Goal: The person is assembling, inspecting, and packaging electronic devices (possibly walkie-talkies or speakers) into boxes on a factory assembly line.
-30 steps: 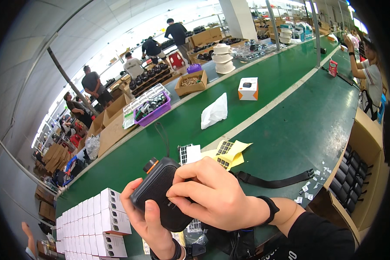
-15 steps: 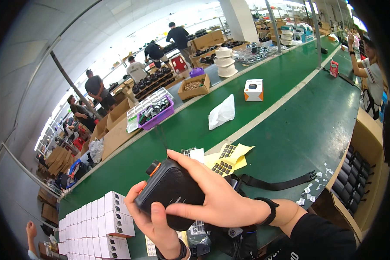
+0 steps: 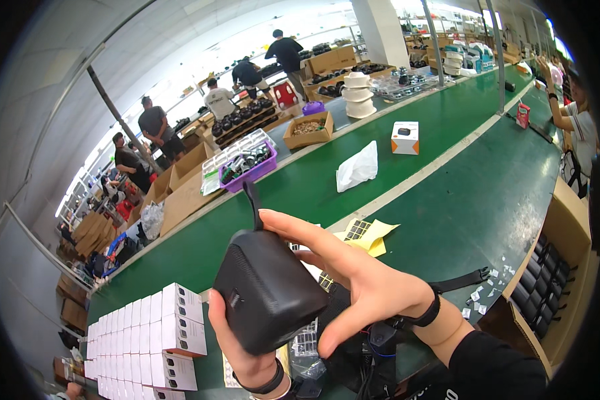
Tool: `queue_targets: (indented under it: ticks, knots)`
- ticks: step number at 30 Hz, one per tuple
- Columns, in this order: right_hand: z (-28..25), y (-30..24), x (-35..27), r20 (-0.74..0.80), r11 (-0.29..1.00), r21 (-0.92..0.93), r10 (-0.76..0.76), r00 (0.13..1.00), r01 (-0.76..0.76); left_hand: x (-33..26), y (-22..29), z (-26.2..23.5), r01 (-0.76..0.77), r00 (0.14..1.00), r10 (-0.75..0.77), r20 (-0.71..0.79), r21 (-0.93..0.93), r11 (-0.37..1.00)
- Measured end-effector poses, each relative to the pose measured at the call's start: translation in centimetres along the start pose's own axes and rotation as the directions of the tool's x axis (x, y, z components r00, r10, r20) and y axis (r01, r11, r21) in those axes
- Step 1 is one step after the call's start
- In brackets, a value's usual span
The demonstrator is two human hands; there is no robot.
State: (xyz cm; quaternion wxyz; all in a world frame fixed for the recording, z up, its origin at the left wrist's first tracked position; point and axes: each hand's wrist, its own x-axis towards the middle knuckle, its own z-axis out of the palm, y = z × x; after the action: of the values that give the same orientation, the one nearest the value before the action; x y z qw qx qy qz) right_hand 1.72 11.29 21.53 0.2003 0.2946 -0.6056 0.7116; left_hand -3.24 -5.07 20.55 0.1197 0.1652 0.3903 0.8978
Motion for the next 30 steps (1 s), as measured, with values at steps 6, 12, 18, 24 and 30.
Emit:
queue_targets:
  ticks: [6,12,18,24,30]
  knots:
    - [0.0,0.5,0.7,0.076,0.887,-0.453,-0.061,0.995,0.088,1.6,-0.2,-2.4,0.413,0.906,-0.373,0.202,-0.223,0.883]
    - [0.2,0.8,0.5,-0.118,0.993,-0.059,0.091,0.989,-0.099,1.5,-1.2,-1.4,0.167,0.931,-0.140,0.338,-0.051,0.985]
    - [0.9,0.9,0.7,-0.106,0.872,0.386,0.364,0.925,-0.299,0.9,-1.9,-1.2,-0.226,0.967,0.200,0.159,0.172,0.959]
    - [2.6,2.5,0.5,-0.138,0.851,0.449,0.367,0.920,-0.272,1.3,-0.8,-2.0,-0.263,0.963,0.234,0.133,0.282,0.923]
    - [3.3,3.1,0.5,-0.188,0.820,0.537,0.346,0.919,-0.199,1.2,-1.5,-0.2,-0.513,0.857,0.465,0.222,0.469,0.719]
